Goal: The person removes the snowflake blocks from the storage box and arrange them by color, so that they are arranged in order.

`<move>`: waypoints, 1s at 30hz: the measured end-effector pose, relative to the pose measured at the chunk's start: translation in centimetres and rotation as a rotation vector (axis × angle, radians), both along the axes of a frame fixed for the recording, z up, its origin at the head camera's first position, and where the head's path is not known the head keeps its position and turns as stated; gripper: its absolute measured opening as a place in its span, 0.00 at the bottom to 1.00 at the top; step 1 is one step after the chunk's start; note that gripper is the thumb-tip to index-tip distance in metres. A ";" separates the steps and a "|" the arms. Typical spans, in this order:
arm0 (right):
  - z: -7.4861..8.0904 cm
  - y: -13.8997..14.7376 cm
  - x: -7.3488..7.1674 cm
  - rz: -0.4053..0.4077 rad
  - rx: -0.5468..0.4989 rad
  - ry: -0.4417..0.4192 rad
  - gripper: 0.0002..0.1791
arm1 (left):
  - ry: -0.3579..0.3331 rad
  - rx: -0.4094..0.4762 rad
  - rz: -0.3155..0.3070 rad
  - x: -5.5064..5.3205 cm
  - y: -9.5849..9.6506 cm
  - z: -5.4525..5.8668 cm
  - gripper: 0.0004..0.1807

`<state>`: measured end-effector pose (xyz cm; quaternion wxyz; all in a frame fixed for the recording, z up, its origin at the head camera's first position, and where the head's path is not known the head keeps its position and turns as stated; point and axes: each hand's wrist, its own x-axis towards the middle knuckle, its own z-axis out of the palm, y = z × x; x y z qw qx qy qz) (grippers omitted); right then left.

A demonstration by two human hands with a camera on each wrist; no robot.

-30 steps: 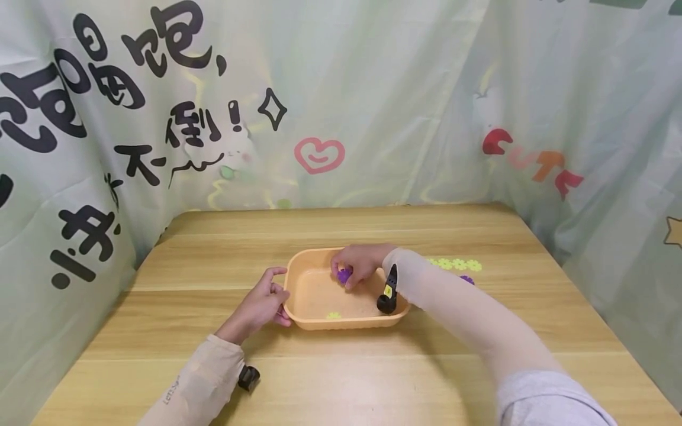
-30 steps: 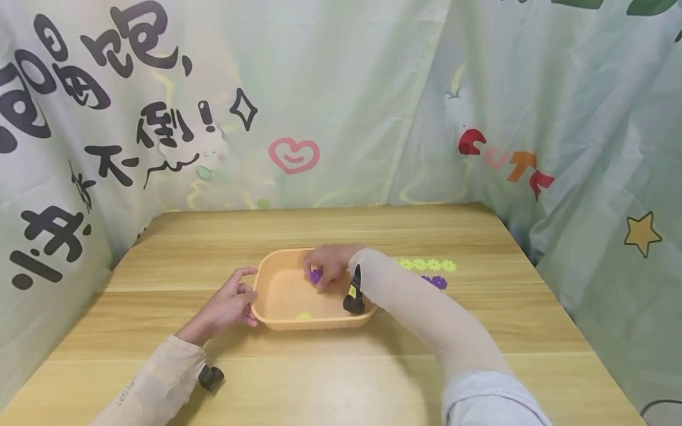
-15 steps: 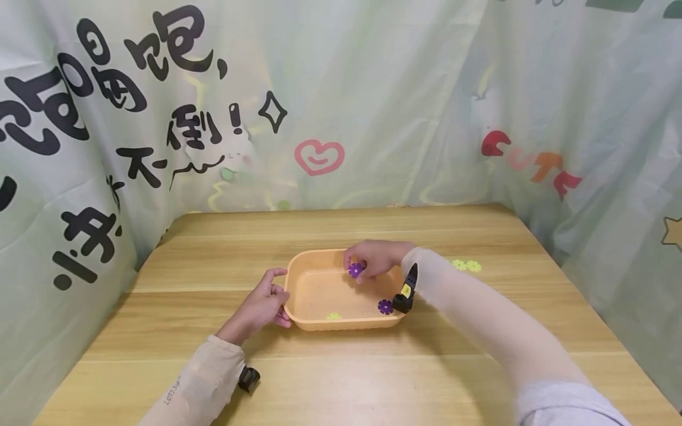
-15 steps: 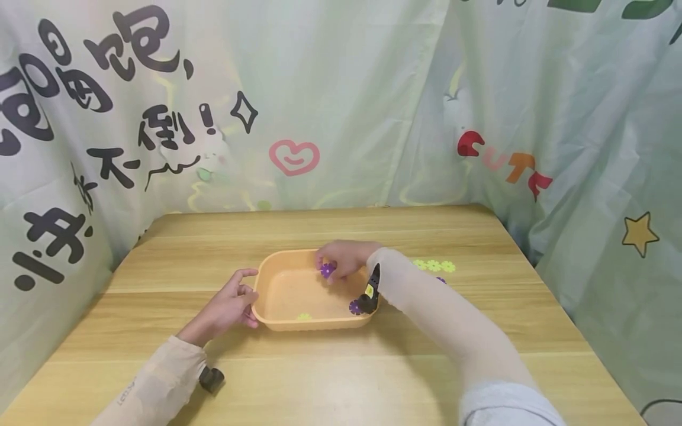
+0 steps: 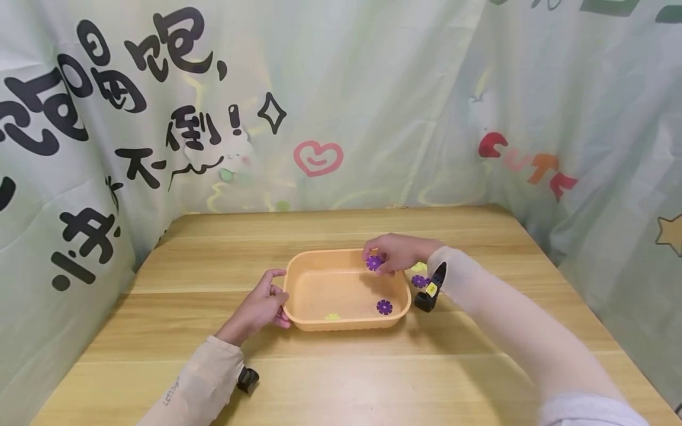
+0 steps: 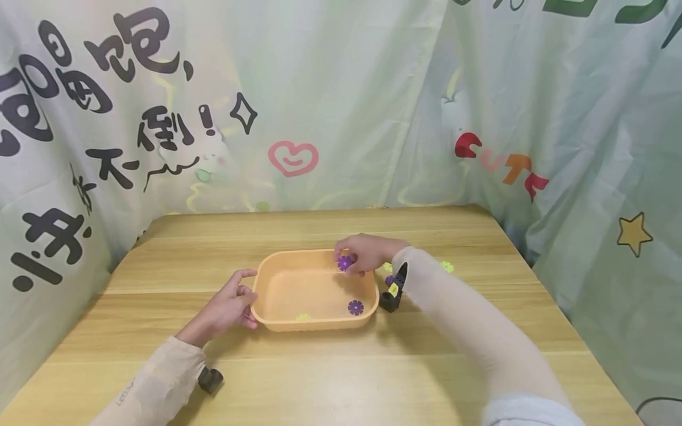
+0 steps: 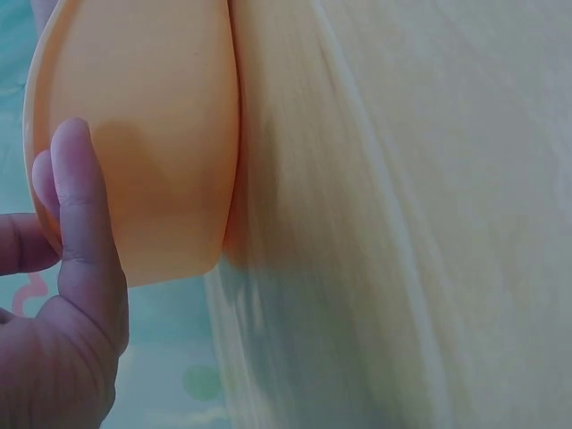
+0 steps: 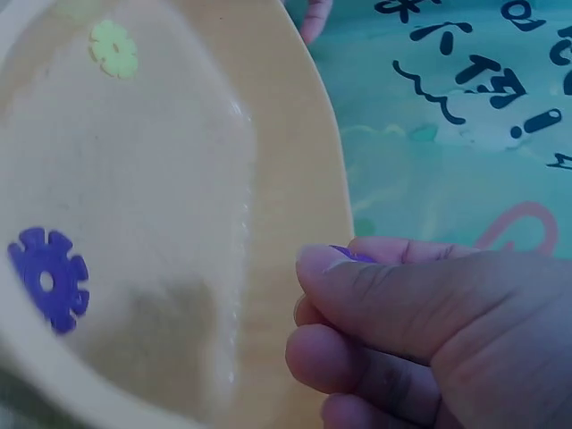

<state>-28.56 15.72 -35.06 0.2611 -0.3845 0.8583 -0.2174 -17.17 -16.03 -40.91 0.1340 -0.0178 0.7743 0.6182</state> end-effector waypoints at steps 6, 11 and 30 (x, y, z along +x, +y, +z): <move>0.4 1.9 0.3 -0.034 -0.052 0.016 0.20 | -0.002 0.006 0.000 0.0 0.0 -0.1 0.30; 0.6 3.5 0.7 -0.094 -0.080 0.008 0.20 | -0.005 0.007 0.008 -0.1 0.0 -0.2 0.30; -0.7 9.6 1.8 -0.250 -0.189 -0.043 0.20 | -0.006 0.014 0.004 0.0 0.0 -0.1 0.29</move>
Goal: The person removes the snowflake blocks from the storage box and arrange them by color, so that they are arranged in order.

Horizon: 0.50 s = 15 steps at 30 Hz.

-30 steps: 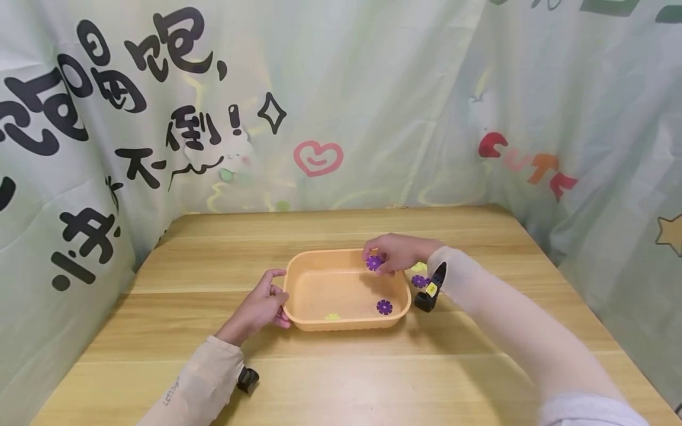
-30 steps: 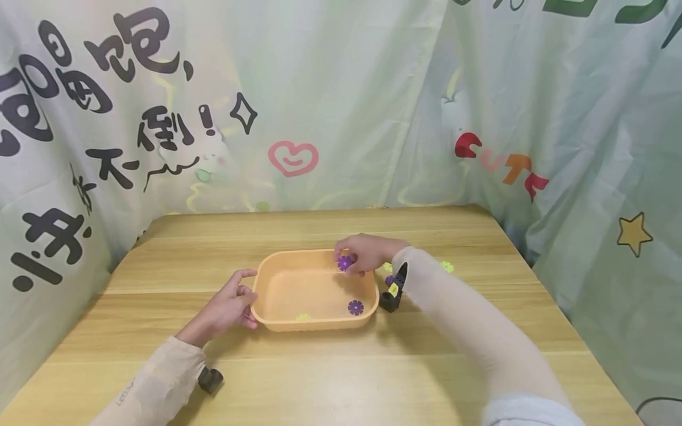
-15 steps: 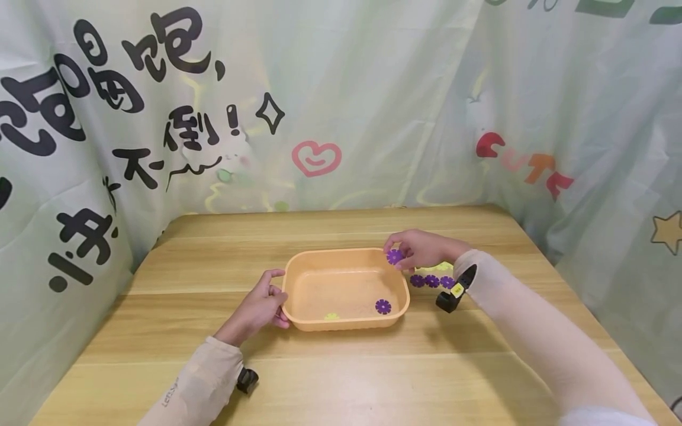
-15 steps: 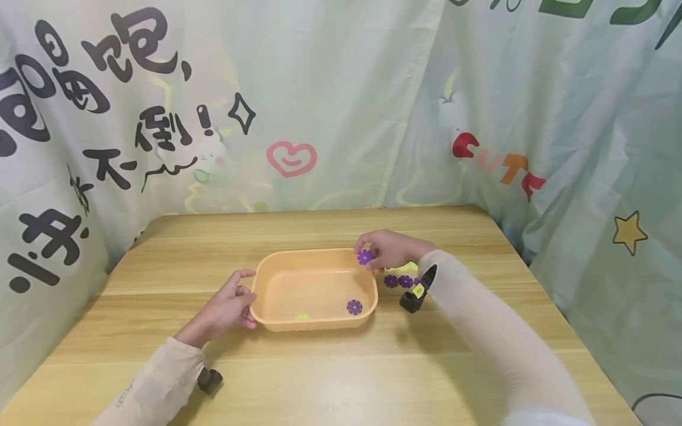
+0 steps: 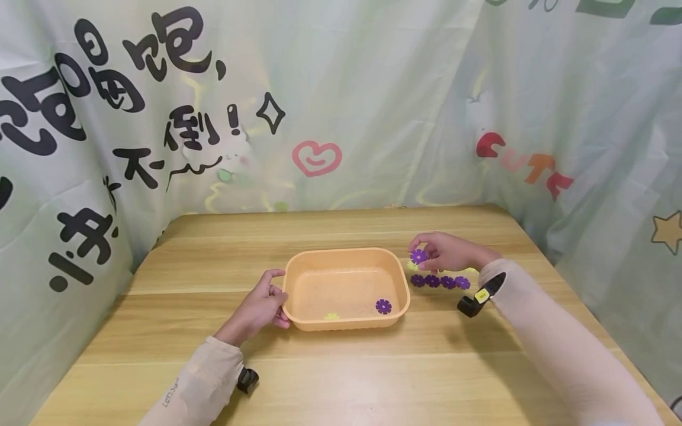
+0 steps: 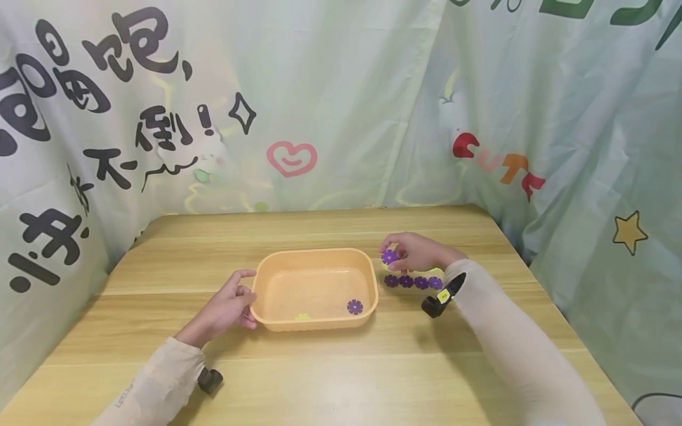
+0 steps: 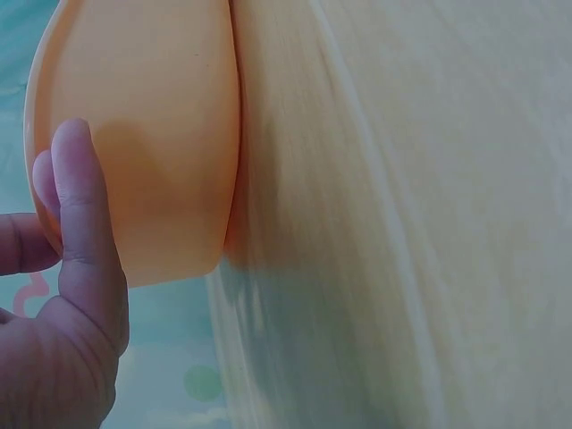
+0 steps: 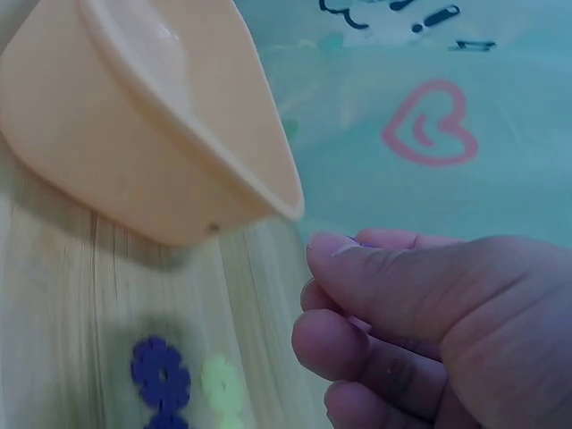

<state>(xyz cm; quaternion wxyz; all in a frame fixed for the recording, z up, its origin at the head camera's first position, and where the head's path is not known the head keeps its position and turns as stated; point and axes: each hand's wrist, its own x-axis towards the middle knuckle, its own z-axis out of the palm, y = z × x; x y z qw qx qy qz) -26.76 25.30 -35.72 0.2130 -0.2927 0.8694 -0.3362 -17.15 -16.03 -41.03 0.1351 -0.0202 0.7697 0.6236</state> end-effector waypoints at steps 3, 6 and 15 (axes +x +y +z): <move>-0.5 1.2 0.2 -0.034 0.008 0.016 0.19 | 0.001 -0.003 0.003 0.0 0.0 0.0 0.29; -1.0 2.5 0.5 -0.082 0.017 0.035 0.19 | 0.006 -0.002 0.002 0.0 0.0 0.0 0.29; -3.0 6.1 1.4 -0.193 -0.048 0.082 0.22 | 0.019 0.003 0.003 -0.1 0.1 -0.1 0.29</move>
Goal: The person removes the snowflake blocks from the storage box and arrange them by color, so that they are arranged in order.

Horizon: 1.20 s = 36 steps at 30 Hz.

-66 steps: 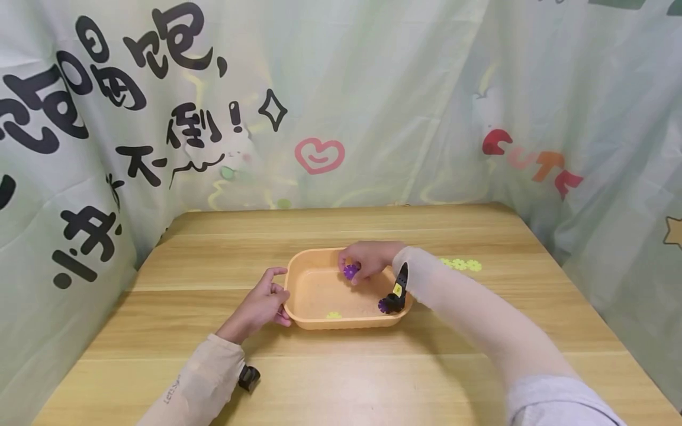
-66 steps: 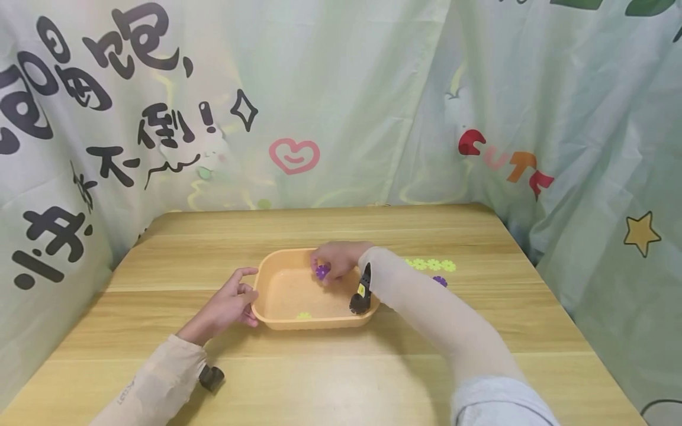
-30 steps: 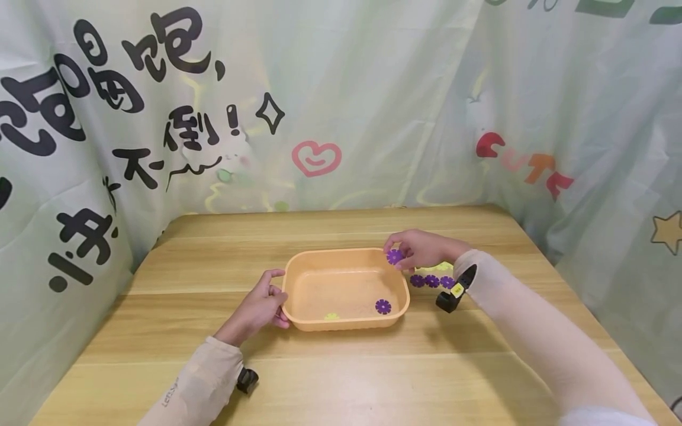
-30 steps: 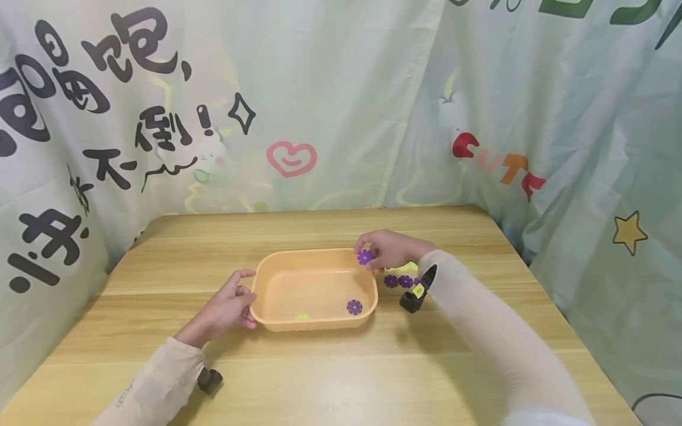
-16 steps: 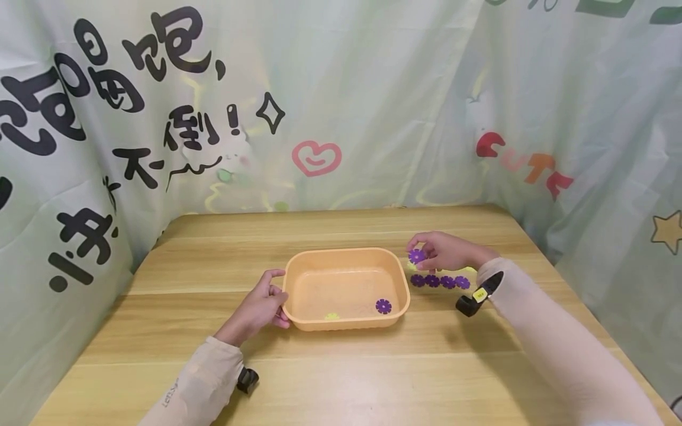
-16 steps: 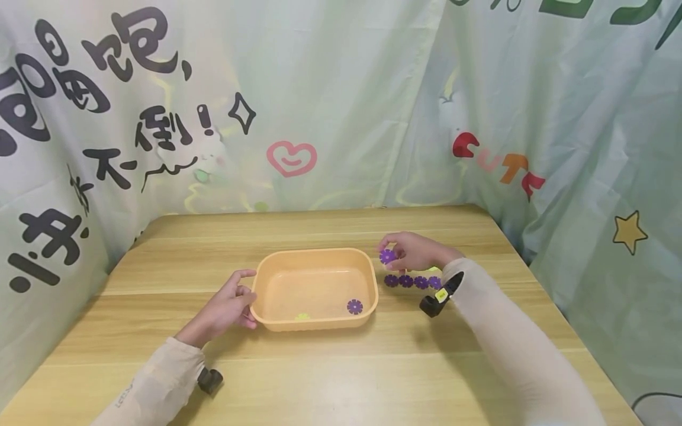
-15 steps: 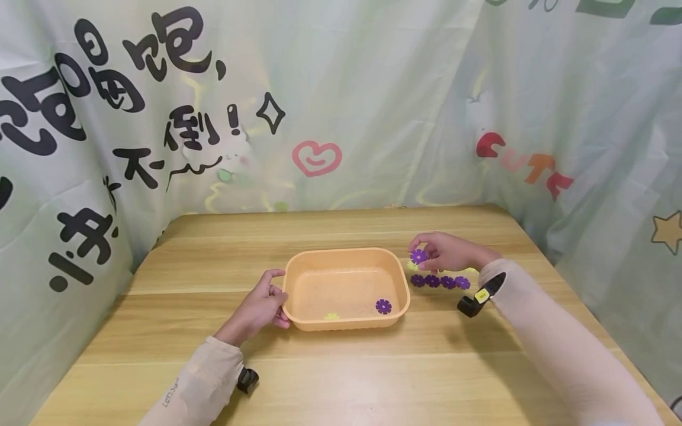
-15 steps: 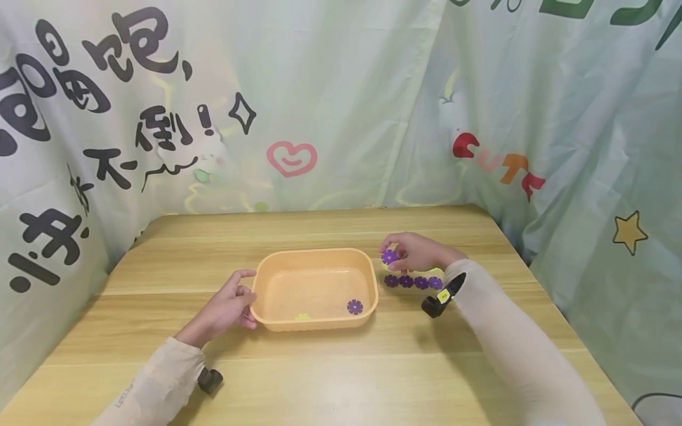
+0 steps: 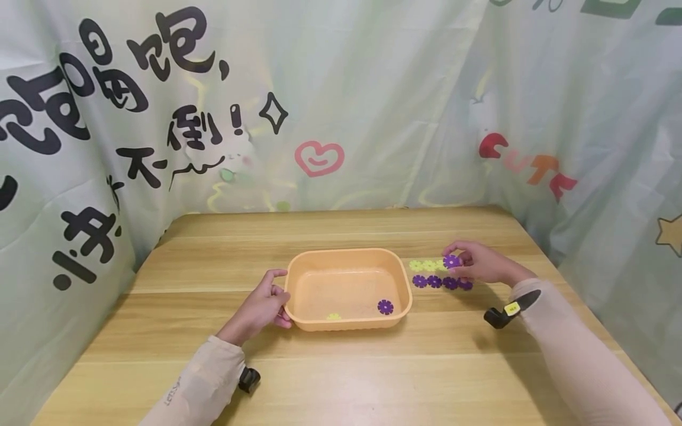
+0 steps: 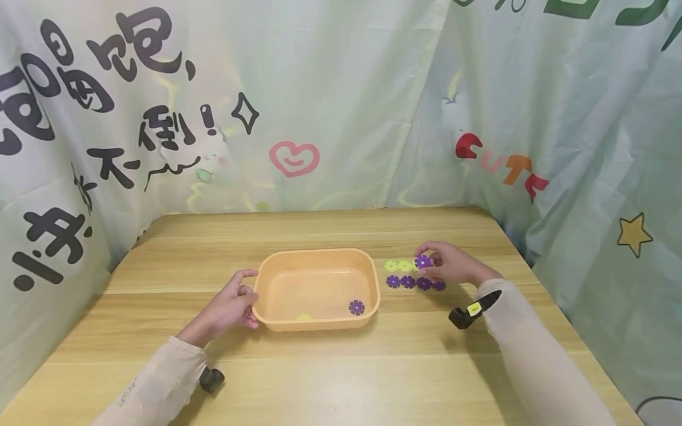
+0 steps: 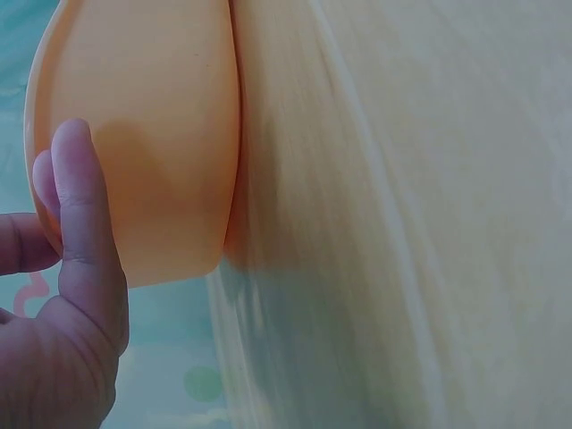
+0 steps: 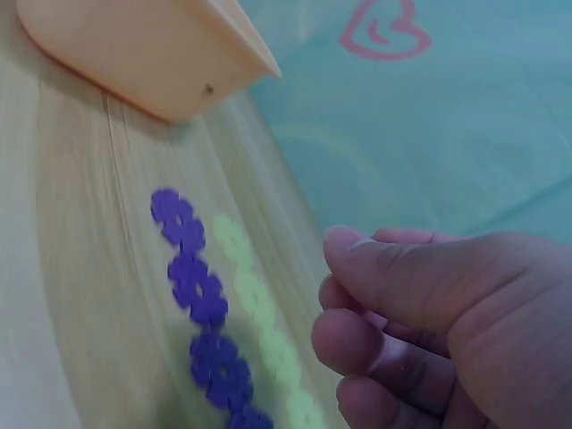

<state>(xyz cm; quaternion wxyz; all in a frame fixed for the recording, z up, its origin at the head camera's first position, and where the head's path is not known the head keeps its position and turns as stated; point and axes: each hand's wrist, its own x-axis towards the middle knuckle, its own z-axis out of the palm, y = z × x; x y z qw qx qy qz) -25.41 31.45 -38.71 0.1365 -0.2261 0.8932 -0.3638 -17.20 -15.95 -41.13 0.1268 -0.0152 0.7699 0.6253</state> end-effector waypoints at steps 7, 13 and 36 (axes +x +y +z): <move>-1.4 2.1 0.6 -0.086 -0.029 -0.007 0.22 | 0.002 0.007 -0.007 0.0 -0.1 -0.1 0.29; -2.4 3.5 0.9 -0.121 -0.044 -0.014 0.23 | 0.000 0.004 -0.007 -0.1 -0.1 0.0 0.29; -4.5 5.4 1.9 -0.224 -0.025 -0.070 0.23 | 0.000 -0.010 -0.008 0.1 -0.1 0.1 0.29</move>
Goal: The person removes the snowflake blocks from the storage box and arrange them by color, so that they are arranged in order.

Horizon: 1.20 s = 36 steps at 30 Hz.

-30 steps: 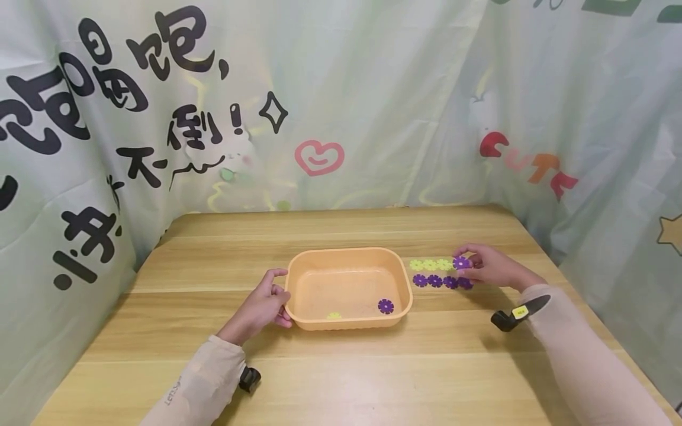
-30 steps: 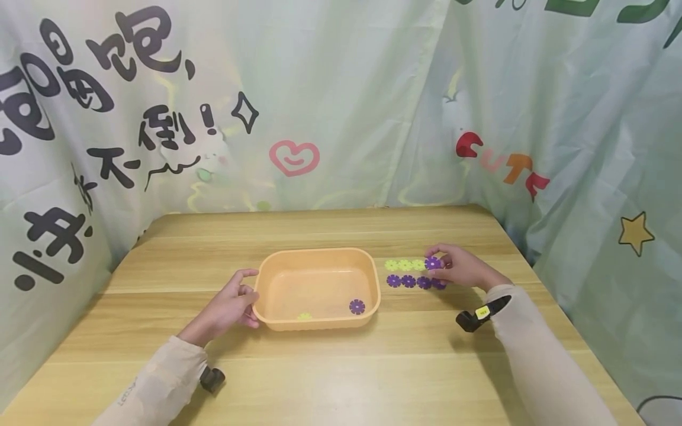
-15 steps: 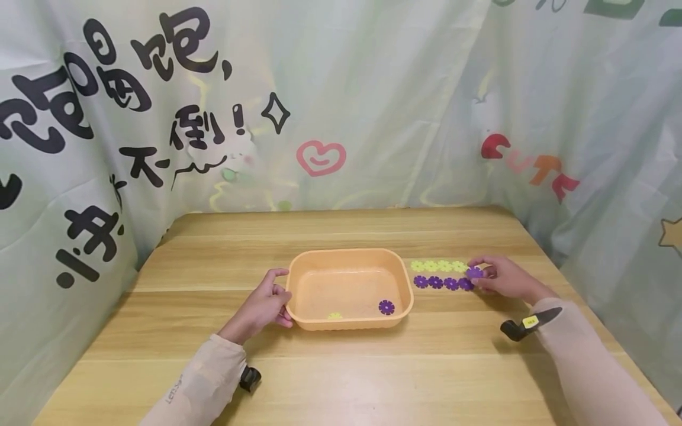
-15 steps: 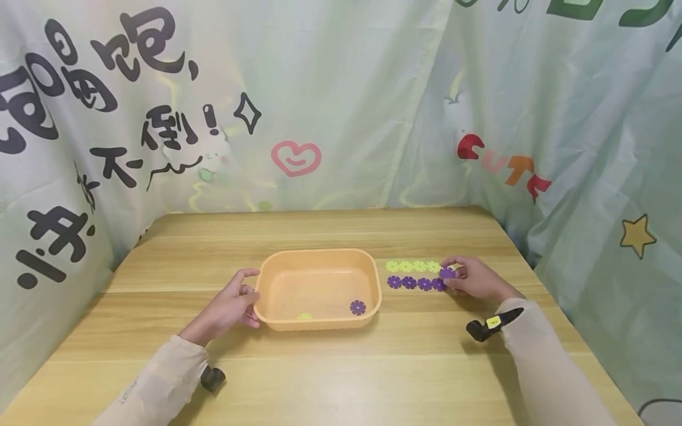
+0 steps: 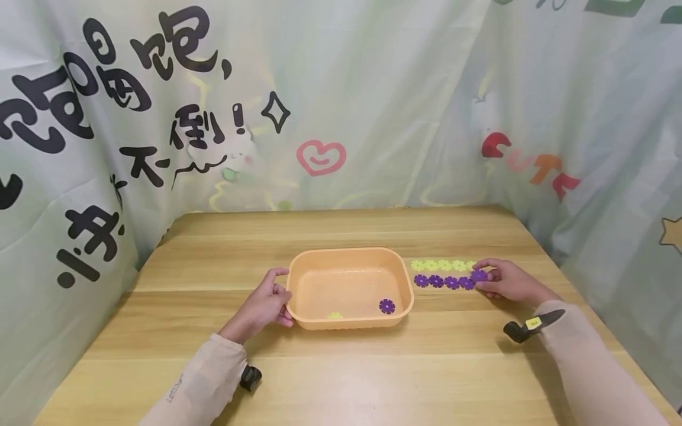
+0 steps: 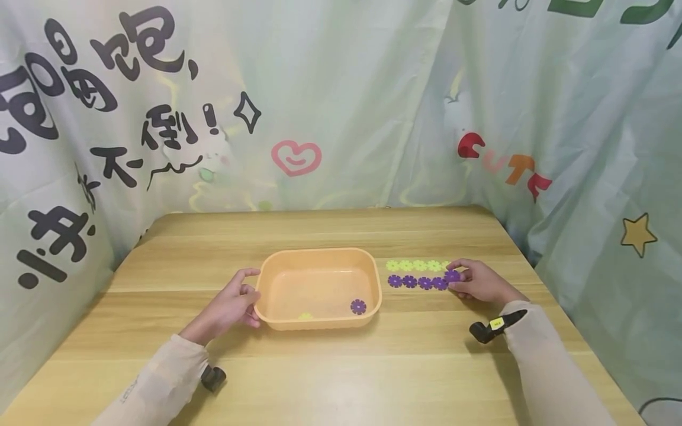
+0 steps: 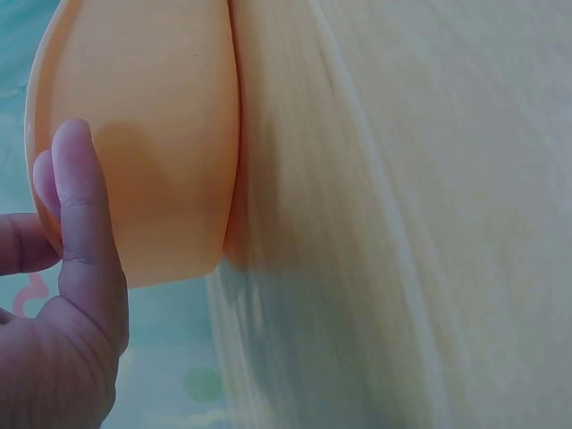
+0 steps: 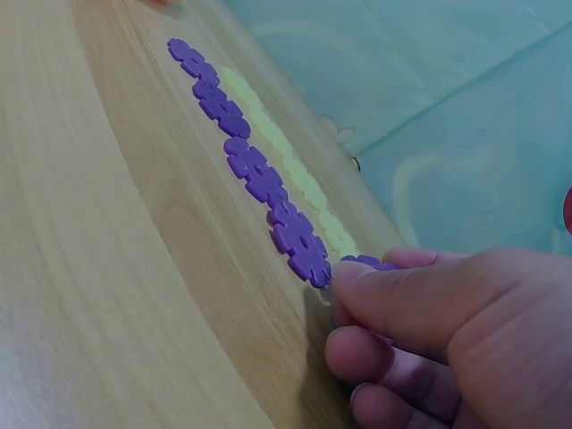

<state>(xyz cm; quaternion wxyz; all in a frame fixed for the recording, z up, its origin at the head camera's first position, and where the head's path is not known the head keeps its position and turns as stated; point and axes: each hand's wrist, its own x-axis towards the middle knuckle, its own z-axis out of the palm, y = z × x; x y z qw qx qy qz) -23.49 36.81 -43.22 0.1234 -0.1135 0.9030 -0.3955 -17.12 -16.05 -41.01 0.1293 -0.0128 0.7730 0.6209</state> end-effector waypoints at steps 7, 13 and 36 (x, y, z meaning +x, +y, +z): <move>0.3 -0.1 0.1 -0.007 0.041 -0.011 0.22 | -0.002 -0.003 -0.001 -0.1 0.1 0.0 0.29; 0.5 -0.3 0.1 0.002 0.118 0.031 0.22 | -0.006 0.000 0.000 -0.2 0.0 0.0 0.29; 0.5 -0.8 0.4 -0.038 0.315 0.027 0.25 | -0.007 0.001 0.002 -0.1 0.1 -0.1 0.29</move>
